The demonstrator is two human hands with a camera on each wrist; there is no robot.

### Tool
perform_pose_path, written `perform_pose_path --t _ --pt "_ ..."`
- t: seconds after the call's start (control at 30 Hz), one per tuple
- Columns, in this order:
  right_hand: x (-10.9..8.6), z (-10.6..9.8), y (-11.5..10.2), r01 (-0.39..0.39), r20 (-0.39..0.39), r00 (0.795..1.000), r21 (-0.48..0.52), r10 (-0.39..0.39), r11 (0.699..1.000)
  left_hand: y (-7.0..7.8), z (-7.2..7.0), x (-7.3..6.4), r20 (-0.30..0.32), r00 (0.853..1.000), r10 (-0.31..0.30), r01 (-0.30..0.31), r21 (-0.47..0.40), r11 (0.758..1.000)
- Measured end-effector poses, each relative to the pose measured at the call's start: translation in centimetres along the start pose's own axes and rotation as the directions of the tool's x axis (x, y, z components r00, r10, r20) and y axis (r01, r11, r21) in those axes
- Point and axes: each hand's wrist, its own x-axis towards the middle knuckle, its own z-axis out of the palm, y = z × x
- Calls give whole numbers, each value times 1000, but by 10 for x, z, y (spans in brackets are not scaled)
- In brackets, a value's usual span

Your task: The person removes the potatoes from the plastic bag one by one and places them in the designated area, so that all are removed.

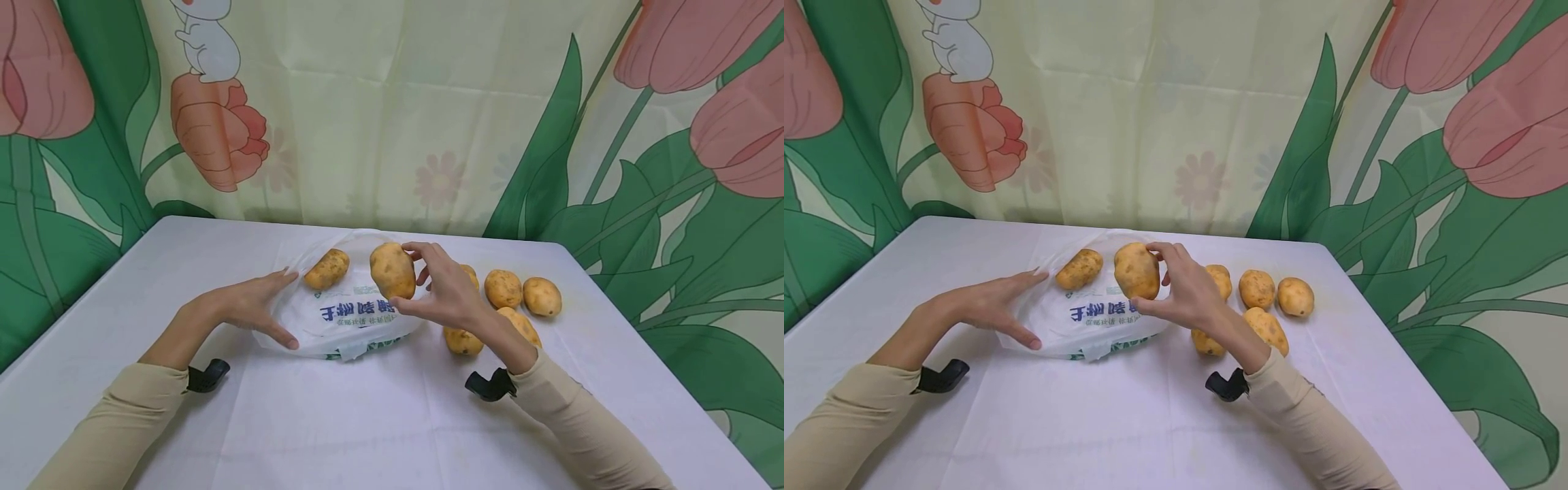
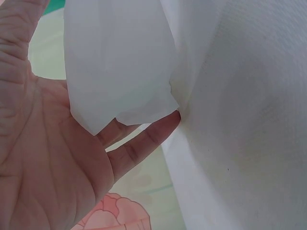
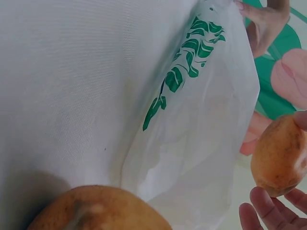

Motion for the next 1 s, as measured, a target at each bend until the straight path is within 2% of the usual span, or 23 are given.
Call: perform_pose_path --t 0.43,0.63,0.8,1.0 --pt "-19 -14 5 3 -86 996 40 0 999 0 -1 -1 -3 1000 18 -18 4 1000" --pt "-27 -21 10 -56 -104 993 68 63 996 0 0 -1 -4 999 35 -34 5 999" --pt "-33 -29 15 -110 -110 987 64 117 992 1 -1 -1 -2 1000 15 -15 8 1000" --pt "-39 -35 27 -123 -149 981 42 128 992 1 0 0 0 1000 10 -10 3 1000"
